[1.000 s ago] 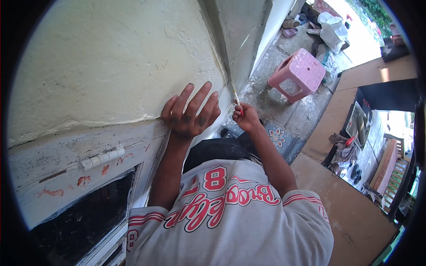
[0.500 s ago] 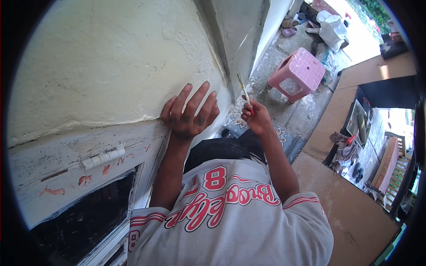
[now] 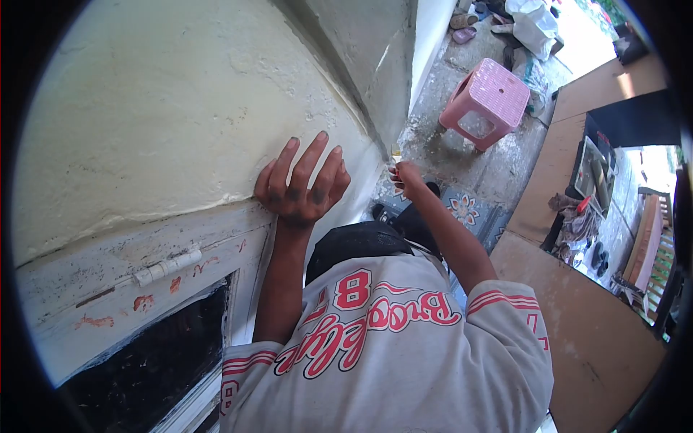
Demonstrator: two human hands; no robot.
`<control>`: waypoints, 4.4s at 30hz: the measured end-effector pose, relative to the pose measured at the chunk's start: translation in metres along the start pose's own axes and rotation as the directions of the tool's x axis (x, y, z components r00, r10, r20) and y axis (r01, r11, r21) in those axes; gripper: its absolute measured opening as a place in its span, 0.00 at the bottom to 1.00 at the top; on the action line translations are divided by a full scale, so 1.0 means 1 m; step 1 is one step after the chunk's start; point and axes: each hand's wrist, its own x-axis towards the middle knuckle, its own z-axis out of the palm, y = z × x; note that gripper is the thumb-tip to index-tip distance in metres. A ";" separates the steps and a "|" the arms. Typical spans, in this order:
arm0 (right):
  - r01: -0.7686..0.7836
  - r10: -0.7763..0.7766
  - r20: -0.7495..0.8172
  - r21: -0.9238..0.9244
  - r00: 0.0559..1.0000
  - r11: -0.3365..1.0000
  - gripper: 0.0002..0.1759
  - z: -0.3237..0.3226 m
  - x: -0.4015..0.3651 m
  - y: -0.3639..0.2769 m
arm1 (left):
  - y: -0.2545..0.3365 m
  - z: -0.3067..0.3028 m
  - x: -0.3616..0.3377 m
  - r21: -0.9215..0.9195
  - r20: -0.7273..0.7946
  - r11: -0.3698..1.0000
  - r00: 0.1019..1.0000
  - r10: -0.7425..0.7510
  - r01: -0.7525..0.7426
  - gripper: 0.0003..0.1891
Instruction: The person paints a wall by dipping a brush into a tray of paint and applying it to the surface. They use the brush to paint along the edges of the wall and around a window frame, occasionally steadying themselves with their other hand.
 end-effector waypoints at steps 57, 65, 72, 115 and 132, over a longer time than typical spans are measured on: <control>0.145 -0.165 0.134 0.144 0.977 0.979 0.12 0.027 -0.025 -0.037 | 0.006 0.001 0.007 0.073 0.032 0.992 0.994 0.102 -0.104 0.03; 0.268 -0.299 0.206 0.163 0.932 0.949 0.16 0.023 -0.107 -0.074 | 0.005 0.001 0.007 0.061 -0.005 0.996 0.998 0.067 -0.067 0.03; 0.352 -0.434 0.283 0.299 0.855 0.887 0.16 -0.004 -0.159 -0.094 | 0.002 0.000 0.004 0.041 -0.028 0.999 0.999 0.033 -0.032 0.05; 0.582 -0.662 0.287 0.320 0.692 0.748 0.18 0.012 -0.250 -0.152 | 0.003 -0.002 0.005 -0.050 -0.067 0.998 0.997 -0.034 0.030 0.04; 0.501 -0.498 -0.122 0.405 0.859 0.765 0.17 -0.082 -0.225 -0.104 | 0.004 -0.001 0.007 -0.033 -0.078 0.999 0.997 -0.008 0.005 0.05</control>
